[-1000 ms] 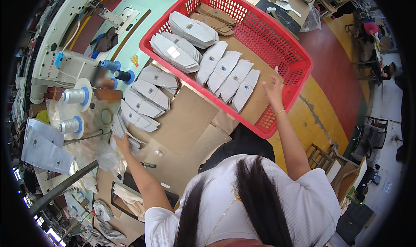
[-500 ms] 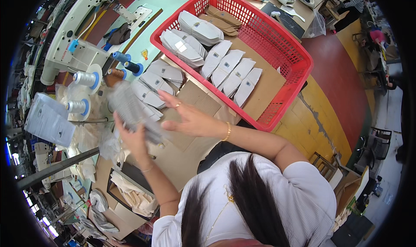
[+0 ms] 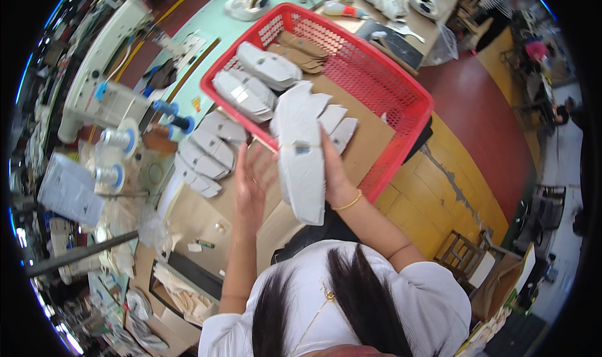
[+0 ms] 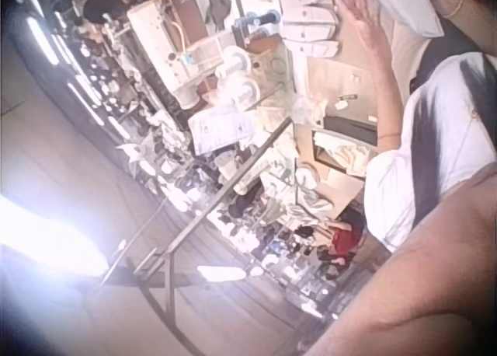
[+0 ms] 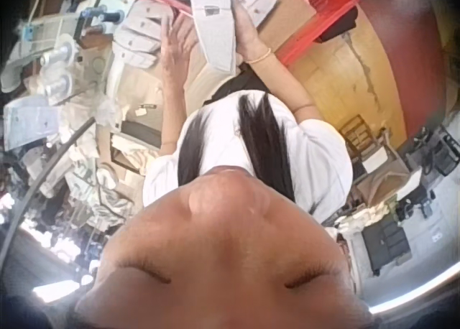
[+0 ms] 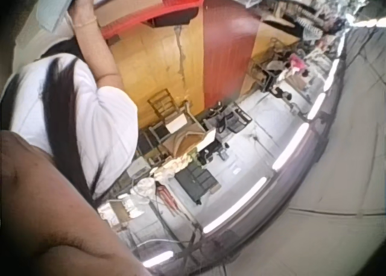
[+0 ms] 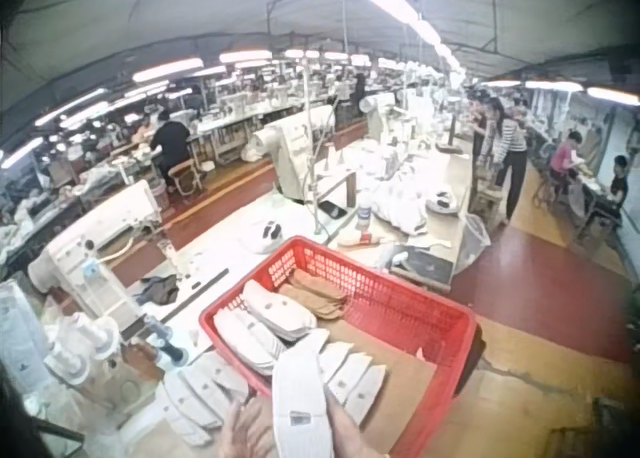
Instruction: The person walks through a textile factory, picks up a red basket, and sorts stacks of white fabric parts and cardboard pieces into the basket. They then use a marker to label some of the parts before continuing to organize them.
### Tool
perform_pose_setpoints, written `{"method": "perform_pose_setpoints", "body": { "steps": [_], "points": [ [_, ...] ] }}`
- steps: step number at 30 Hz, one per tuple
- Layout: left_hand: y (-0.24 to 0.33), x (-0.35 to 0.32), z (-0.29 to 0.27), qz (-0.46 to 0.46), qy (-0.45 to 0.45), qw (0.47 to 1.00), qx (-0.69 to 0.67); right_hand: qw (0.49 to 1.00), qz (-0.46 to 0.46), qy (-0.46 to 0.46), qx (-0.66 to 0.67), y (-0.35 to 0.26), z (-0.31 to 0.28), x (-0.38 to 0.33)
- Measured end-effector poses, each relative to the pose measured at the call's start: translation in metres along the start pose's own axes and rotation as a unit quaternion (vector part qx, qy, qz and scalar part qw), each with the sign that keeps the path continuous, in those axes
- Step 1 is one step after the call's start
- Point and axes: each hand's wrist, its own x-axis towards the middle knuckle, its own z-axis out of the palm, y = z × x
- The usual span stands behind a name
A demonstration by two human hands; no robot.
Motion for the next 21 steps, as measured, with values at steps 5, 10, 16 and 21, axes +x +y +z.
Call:
{"method": "perform_pose_setpoints", "body": {
  "steps": [5, 10, 16, 21],
  "points": [
    [-0.033, -0.031, 0.008, 0.006, 0.030, 0.999, -0.026, 0.943, -0.166, -0.021, -0.287, 0.033, -0.004, -0.008],
    [-0.037, -0.021, 0.015, 0.000, 0.121, 0.989, 0.083, 0.951, -0.118, -0.039, -0.284, 0.049, -0.010, -0.020],
    [-0.053, 0.015, 0.035, -0.086, -0.034, 0.993, 0.078, 0.934, -0.129, 0.018, -0.332, 0.008, -0.041, -0.023],
    [-0.077, 0.048, 0.078, -0.143, -0.155, 0.971, 0.115, 0.971, -0.147, 0.153, -0.108, -0.046, -0.072, -0.036]
  ]
}}
